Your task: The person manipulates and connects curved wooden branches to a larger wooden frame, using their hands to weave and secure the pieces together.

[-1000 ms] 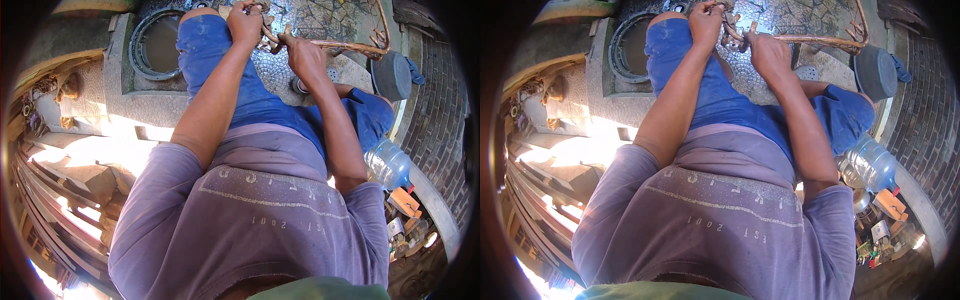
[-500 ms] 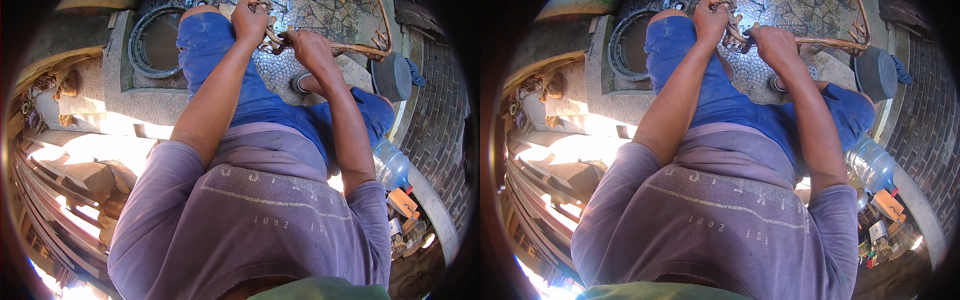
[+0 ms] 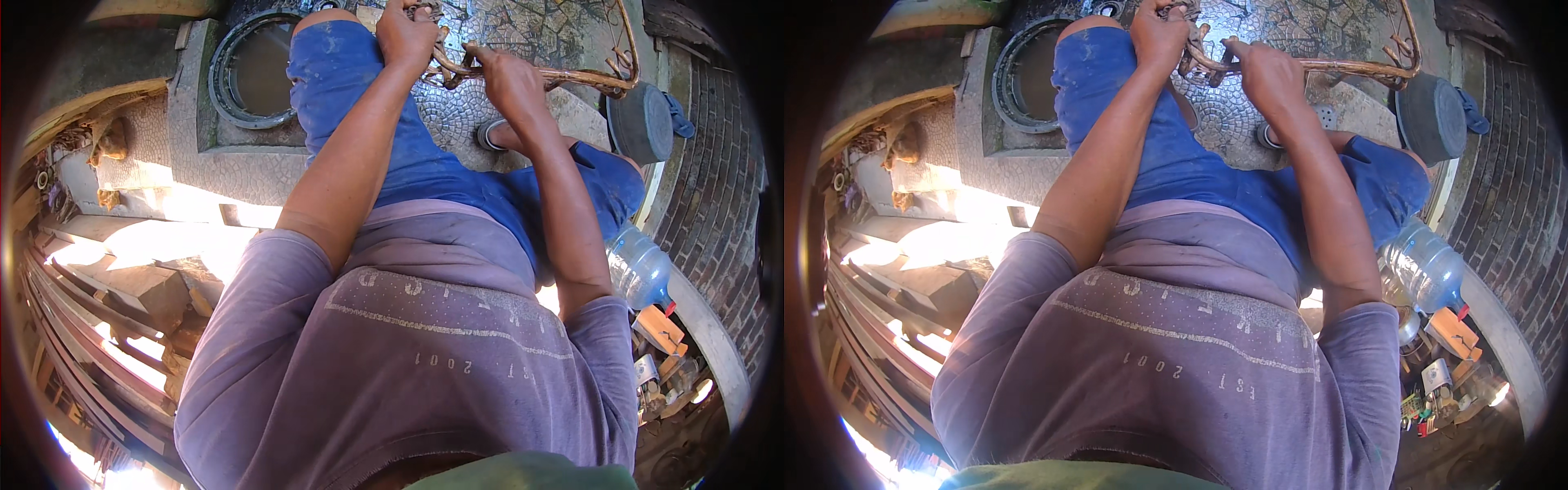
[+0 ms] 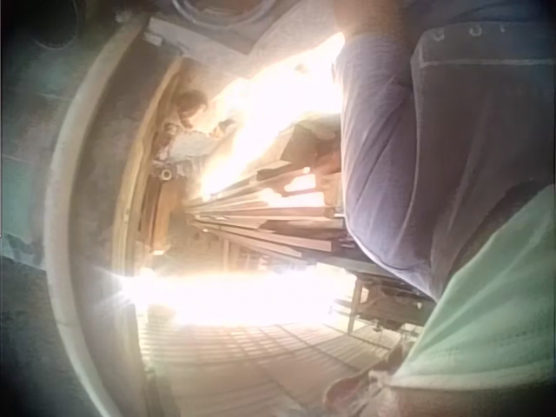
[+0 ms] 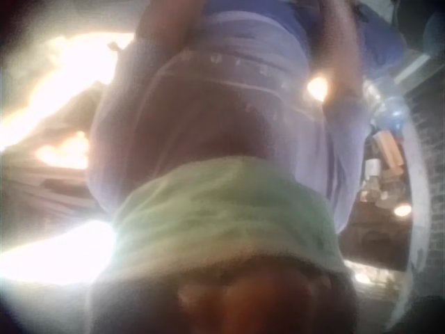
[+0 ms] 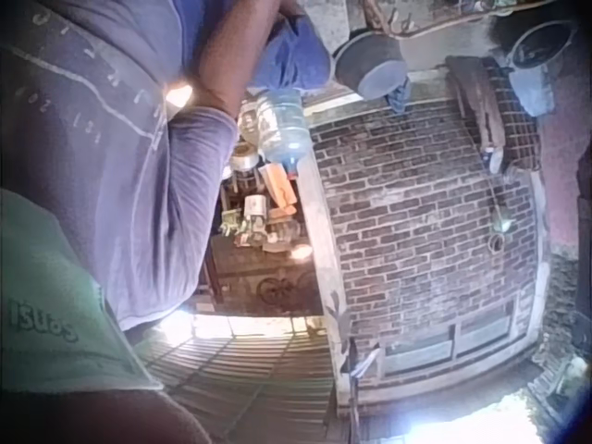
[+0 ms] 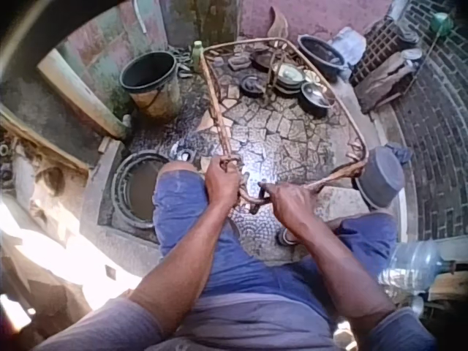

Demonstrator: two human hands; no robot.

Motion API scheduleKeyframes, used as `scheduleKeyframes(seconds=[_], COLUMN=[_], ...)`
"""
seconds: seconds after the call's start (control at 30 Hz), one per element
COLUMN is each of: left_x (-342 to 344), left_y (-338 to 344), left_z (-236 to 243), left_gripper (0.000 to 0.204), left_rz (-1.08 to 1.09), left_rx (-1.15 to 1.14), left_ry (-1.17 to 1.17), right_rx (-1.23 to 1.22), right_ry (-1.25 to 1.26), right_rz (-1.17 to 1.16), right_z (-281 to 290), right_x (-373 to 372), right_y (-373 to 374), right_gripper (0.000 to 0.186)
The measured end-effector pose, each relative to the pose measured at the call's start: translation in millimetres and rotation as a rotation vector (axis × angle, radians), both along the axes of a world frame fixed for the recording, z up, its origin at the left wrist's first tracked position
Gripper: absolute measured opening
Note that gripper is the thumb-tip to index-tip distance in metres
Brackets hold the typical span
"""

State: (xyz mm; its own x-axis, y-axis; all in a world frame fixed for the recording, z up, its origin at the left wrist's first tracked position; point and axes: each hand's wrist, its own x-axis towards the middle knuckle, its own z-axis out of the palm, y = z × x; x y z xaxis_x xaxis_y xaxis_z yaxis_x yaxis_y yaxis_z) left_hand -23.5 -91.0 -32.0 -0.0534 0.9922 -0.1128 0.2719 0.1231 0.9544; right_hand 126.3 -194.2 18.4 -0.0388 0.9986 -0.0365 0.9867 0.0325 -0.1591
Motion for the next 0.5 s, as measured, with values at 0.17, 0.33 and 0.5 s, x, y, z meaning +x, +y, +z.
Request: scheduleKeyframes(seconds=[0.17, 0.33, 0.5], left_x=[-4, -3, -4], left_y=[3, 2, 1], left_z=[-8, -8, -10], left_gripper=[0.015, 0.017, 0.017], left_rz=[0.028, -0.025, 0.019], left_rx=[0.036, 0.035, 0.005], left_ry=[0.047, 0.055, -0.061], right_rx=[-0.133, 0.061, -0.121], right_ry=[-0.031, -0.043, -0.065], right_rz=[0.112, 0.0, 0.088], right_z=[11, -7, 5], right_x=[-9, -7, -10], right_y=[-4, 5, 1], right_gripper=[0.037, 0.036, 0.036])
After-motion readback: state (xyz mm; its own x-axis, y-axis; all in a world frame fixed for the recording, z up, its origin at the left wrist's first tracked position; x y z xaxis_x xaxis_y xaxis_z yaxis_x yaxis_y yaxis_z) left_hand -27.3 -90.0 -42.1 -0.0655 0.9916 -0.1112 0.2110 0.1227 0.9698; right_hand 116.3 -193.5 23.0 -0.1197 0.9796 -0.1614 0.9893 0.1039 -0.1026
